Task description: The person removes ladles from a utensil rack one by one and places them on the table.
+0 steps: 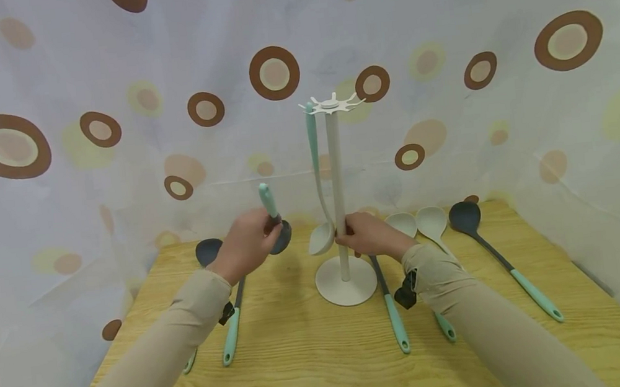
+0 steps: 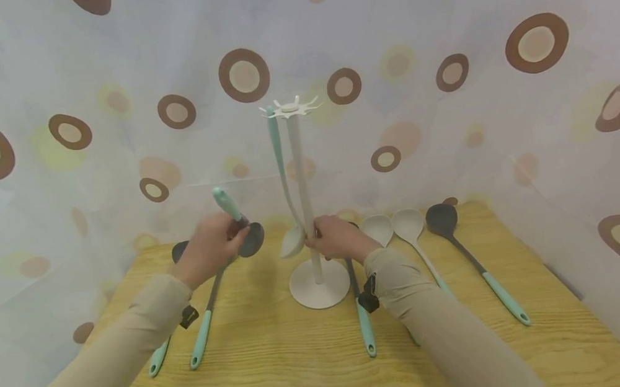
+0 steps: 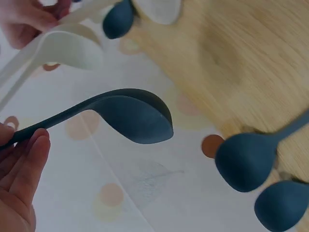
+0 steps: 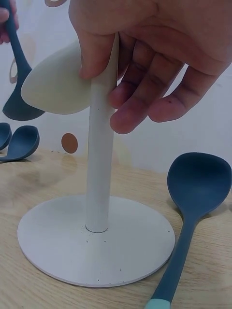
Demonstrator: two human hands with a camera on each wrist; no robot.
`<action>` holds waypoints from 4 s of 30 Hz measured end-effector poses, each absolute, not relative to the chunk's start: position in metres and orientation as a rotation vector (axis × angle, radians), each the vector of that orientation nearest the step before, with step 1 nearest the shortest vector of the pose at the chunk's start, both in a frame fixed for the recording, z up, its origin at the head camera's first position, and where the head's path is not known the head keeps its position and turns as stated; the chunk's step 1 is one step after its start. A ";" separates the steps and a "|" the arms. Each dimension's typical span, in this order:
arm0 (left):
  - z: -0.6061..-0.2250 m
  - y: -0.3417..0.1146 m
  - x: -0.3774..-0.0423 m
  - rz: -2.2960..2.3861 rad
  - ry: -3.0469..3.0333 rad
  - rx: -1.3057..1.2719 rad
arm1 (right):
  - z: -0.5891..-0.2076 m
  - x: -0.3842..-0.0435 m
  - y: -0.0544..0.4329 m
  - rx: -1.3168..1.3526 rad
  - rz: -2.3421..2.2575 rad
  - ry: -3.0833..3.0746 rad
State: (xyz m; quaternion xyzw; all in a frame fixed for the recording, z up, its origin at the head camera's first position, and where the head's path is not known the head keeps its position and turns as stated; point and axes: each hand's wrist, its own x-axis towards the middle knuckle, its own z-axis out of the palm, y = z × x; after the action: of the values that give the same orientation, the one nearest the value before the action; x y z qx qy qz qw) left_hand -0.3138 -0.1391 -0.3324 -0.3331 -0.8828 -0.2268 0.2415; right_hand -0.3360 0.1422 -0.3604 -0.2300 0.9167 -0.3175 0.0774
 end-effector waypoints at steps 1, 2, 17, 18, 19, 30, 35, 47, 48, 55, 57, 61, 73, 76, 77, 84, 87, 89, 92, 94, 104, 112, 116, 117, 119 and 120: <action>-0.336 -0.140 -0.314 -0.557 -2.407 -0.936 | -0.361 -0.336 0.142 -0.681 -0.954 2.746; -0.339 -0.141 -0.314 -0.499 -2.402 -0.960 | -0.362 -0.337 0.142 -0.674 -0.959 2.746; -0.398 -0.146 -0.326 0.022 -2.299 -1.285 | -0.366 -0.338 0.141 -0.649 -0.977 2.753; -0.401 -0.146 -0.328 0.063 -2.288 -1.297 | -0.366 -0.337 0.141 -0.649 -0.976 2.753; -0.404 -0.146 -0.329 0.097 -2.278 -1.308 | -0.365 -0.337 0.141 -0.649 -0.977 2.751; -0.416 -0.151 -0.333 0.477 -2.278 -1.371 | -0.364 -0.337 0.141 -0.638 -0.981 2.756; -0.418 -0.152 -0.334 0.510 -2.289 -1.375 | -0.363 -0.336 0.141 -0.661 -0.978 2.759; -0.433 -0.151 -0.336 0.583 -2.403 -1.386 | -0.362 -0.333 0.141 -0.647 -0.979 2.758; -0.435 -0.151 -0.336 0.603 -2.403 -1.379 | -0.362 -0.333 0.141 -0.648 -0.979 2.758; -0.446 -0.155 -0.336 0.584 -2.414 -1.346 | -0.364 -0.334 0.141 -0.636 -0.971 2.763; -0.447 -0.156 -0.336 0.510 -2.478 -1.324 | -0.364 -0.334 0.141 -0.627 -0.962 2.770; -0.444 -0.155 -0.334 0.203 -2.727 -1.196 | -0.365 -0.335 0.140 -0.609 -0.934 2.798; -0.443 -0.146 -0.335 -0.397 -3.126 -0.830 | -0.367 -0.333 0.140 -0.612 -0.958 2.793; -0.443 -0.145 -0.336 -0.427 -3.141 -0.787 | -0.366 -0.332 0.139 -0.607 -0.958 2.797; -0.443 -0.145 -0.336 -0.438 -3.144 -0.775 | -0.366 -0.332 0.139 -0.600 -0.956 2.802; -0.445 -0.149 -0.335 -0.458 -3.128 -0.756 | -0.371 -0.330 0.135 -0.503 -0.894 2.918; -0.444 -0.149 -0.334 -0.454 -3.105 -0.779 | -0.371 -0.327 0.133 -0.472 -0.857 2.981; -0.444 -0.149 -0.335 -0.428 -3.092 -0.790 | -0.372 -0.326 0.132 -0.470 -0.843 3.008; -0.441 -0.147 -0.335 -0.407 -3.083 -0.761 | -0.372 -0.326 0.131 -0.479 -0.837 3.023; -0.437 -0.145 -0.335 -0.398 -3.056 -0.735 | -0.372 -0.326 0.131 -0.487 -0.836 3.020; -0.384 -0.111 -0.332 -0.695 -2.778 -0.657 | -0.366 -0.329 0.133 -0.504 -0.888 2.917; -0.333 -0.074 -0.328 -0.871 -2.543 -0.712 | -0.363 -0.335 0.137 -0.539 -0.950 2.822; -0.320 -0.061 -0.328 -0.866 -2.467 -0.724 | -0.362 -0.337 0.138 -0.544 -0.951 2.795; -0.317 -0.058 -0.328 -0.864 -2.452 -0.723 | -0.362 -0.337 0.138 -0.552 -0.948 2.788; -0.315 -0.055 -0.328 -0.855 -2.425 -0.719 | -0.361 -0.337 0.138 -0.567 -0.946 2.771; -0.314 -0.054 -0.328 -0.855 -2.411 -0.721 | -0.361 -0.338 0.138 -0.572 -0.944 2.765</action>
State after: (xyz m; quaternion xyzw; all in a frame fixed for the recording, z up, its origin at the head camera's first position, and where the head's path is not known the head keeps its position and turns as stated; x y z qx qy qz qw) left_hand -0.3285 -0.0540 -0.3138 -0.2634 -0.8808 -0.3123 0.2395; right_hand -0.3376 0.1379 -0.3609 -0.1914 0.9256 -0.3161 0.0821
